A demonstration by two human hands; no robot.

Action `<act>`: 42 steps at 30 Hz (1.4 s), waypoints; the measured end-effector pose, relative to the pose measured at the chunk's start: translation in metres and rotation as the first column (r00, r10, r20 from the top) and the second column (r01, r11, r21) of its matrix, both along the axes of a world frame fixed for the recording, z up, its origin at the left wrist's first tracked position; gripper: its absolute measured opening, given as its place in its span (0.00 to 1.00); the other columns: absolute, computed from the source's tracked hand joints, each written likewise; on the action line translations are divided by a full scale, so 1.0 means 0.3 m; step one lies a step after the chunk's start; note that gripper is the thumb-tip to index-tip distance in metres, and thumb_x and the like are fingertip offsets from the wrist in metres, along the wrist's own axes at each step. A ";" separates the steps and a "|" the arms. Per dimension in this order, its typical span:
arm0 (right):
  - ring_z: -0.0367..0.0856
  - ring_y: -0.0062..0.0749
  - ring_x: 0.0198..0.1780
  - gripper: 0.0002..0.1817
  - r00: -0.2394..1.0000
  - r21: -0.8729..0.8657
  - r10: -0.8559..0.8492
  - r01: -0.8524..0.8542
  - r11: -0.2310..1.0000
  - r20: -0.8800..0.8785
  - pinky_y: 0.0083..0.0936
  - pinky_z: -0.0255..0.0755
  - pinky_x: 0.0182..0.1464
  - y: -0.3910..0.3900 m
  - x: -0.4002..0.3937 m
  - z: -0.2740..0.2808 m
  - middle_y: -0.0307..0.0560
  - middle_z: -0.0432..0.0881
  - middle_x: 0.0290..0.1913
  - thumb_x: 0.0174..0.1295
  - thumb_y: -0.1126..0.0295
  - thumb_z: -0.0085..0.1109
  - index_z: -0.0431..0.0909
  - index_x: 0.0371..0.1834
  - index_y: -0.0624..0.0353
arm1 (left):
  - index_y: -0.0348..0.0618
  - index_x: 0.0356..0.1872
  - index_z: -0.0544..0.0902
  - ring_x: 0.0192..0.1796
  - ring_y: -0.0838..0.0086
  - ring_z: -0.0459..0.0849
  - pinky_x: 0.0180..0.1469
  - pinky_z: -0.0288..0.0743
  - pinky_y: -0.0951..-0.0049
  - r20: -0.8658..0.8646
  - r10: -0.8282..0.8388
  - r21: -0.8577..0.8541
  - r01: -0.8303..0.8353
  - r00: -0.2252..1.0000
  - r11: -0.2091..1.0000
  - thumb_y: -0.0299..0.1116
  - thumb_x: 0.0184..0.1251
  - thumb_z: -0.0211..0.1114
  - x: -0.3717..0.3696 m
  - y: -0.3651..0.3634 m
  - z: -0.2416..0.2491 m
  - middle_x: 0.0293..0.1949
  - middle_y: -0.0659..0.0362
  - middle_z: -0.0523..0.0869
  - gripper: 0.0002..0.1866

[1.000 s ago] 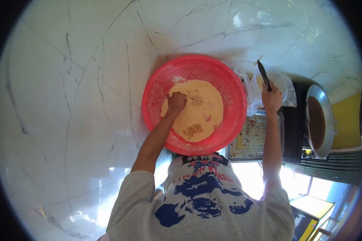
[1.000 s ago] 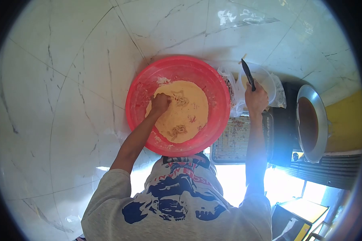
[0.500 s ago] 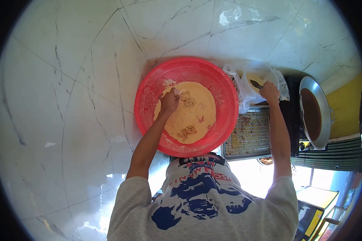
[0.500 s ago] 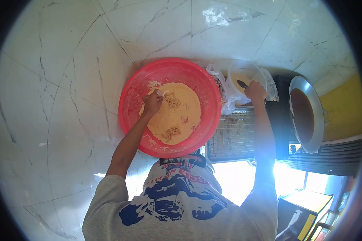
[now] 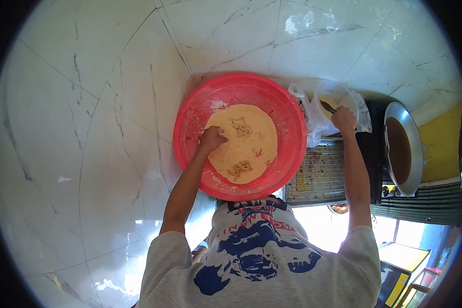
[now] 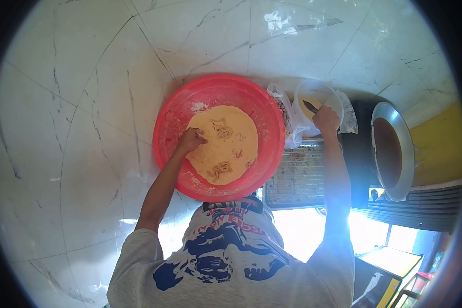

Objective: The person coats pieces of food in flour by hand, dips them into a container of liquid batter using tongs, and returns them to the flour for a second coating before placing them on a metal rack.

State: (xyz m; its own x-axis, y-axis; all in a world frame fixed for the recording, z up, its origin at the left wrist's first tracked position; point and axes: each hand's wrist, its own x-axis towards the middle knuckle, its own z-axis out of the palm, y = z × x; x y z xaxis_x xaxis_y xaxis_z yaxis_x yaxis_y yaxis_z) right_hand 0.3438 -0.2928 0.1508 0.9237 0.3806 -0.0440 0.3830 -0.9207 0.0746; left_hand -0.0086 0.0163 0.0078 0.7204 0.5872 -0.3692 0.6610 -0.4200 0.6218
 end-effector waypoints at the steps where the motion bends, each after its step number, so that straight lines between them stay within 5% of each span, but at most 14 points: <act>1: 0.83 0.54 0.50 0.15 1.000 0.027 -0.003 0.002 1.000 0.029 0.46 0.76 0.53 -0.004 0.002 -0.005 0.56 0.84 0.48 0.58 0.63 0.56 0.83 0.46 0.55 | 0.41 0.56 0.80 0.49 0.66 0.86 0.59 0.63 0.51 0.041 0.015 -0.008 -0.015 0.999 1.000 0.36 0.59 0.67 0.005 0.003 -0.002 0.39 0.57 0.90 0.24; 5: 0.84 0.55 0.49 0.15 0.997 0.093 -0.039 0.032 0.995 0.072 0.47 0.76 0.52 -0.017 -0.016 0.000 0.56 0.85 0.46 0.60 0.59 0.57 0.83 0.45 0.54 | 0.39 0.55 0.80 0.45 0.67 0.86 0.55 0.68 0.56 0.270 0.117 -0.012 -0.119 0.956 0.993 0.37 0.54 0.72 0.016 0.056 -0.163 0.36 0.58 0.89 0.26; 14: 0.85 0.53 0.46 0.13 0.994 0.108 -0.039 0.028 0.994 0.105 0.46 0.79 0.49 -0.020 -0.051 0.024 0.55 0.86 0.43 0.59 0.62 0.56 0.83 0.42 0.55 | 0.39 0.55 0.80 0.46 0.64 0.86 0.55 0.70 0.57 0.144 0.080 -0.043 -0.074 0.986 0.996 0.40 0.57 0.71 0.000 -0.010 0.007 0.36 0.56 0.88 0.25; 17: 0.84 0.54 0.48 0.14 0.996 0.088 -0.036 0.030 0.996 0.078 0.47 0.78 0.50 -0.018 -0.050 0.027 0.55 0.85 0.45 0.59 0.61 0.55 0.83 0.43 0.55 | 0.38 0.54 0.81 0.43 0.64 0.87 0.54 0.72 0.62 0.157 0.088 0.113 -0.106 0.984 0.988 0.38 0.55 0.73 0.006 0.002 -0.053 0.35 0.55 0.88 0.26; 20: 0.83 0.56 0.50 0.16 0.999 0.058 -0.034 0.032 0.998 0.031 0.49 0.76 0.53 -0.023 -0.017 0.012 0.57 0.84 0.47 0.60 0.60 0.54 0.82 0.46 0.55 | 0.38 0.53 0.81 0.41 0.65 0.87 0.50 0.76 0.65 0.278 0.125 0.019 -0.136 0.952 0.991 0.37 0.53 0.74 0.010 0.028 -0.126 0.35 0.53 0.88 0.26; 26: 0.83 0.53 0.53 0.16 0.999 -0.028 -0.037 0.037 0.999 -0.022 0.47 0.75 0.54 0.004 -0.016 0.026 0.56 0.84 0.50 0.59 0.64 0.53 0.81 0.47 0.57 | 0.37 0.52 0.82 0.38 0.63 0.88 0.45 0.79 0.67 0.224 0.101 -0.035 -0.095 0.969 0.995 0.37 0.54 0.74 0.003 -0.004 -0.030 0.33 0.50 0.88 0.25; 35: 0.83 0.52 0.54 0.16 0.998 -0.065 -0.027 0.024 0.998 -0.050 0.44 0.76 0.54 0.008 -0.007 0.018 0.55 0.84 0.50 0.57 0.64 0.56 0.81 0.47 0.58 | 0.36 0.51 0.82 0.44 0.60 0.88 0.49 0.78 0.65 0.227 0.077 0.021 -0.084 0.971 0.996 0.39 0.58 0.71 0.013 0.047 -0.175 0.38 0.49 0.88 0.23; 42: 0.83 0.53 0.52 0.16 0.999 -0.068 -0.008 0.004 0.998 -0.054 0.46 0.76 0.54 0.009 0.013 0.000 0.56 0.84 0.49 0.57 0.64 0.56 0.82 0.45 0.57 | 0.36 0.51 0.82 0.48 0.60 0.87 0.52 0.77 0.65 0.179 0.106 0.053 -0.117 0.978 0.992 0.40 0.56 0.72 0.004 0.020 -0.129 0.42 0.49 0.88 0.24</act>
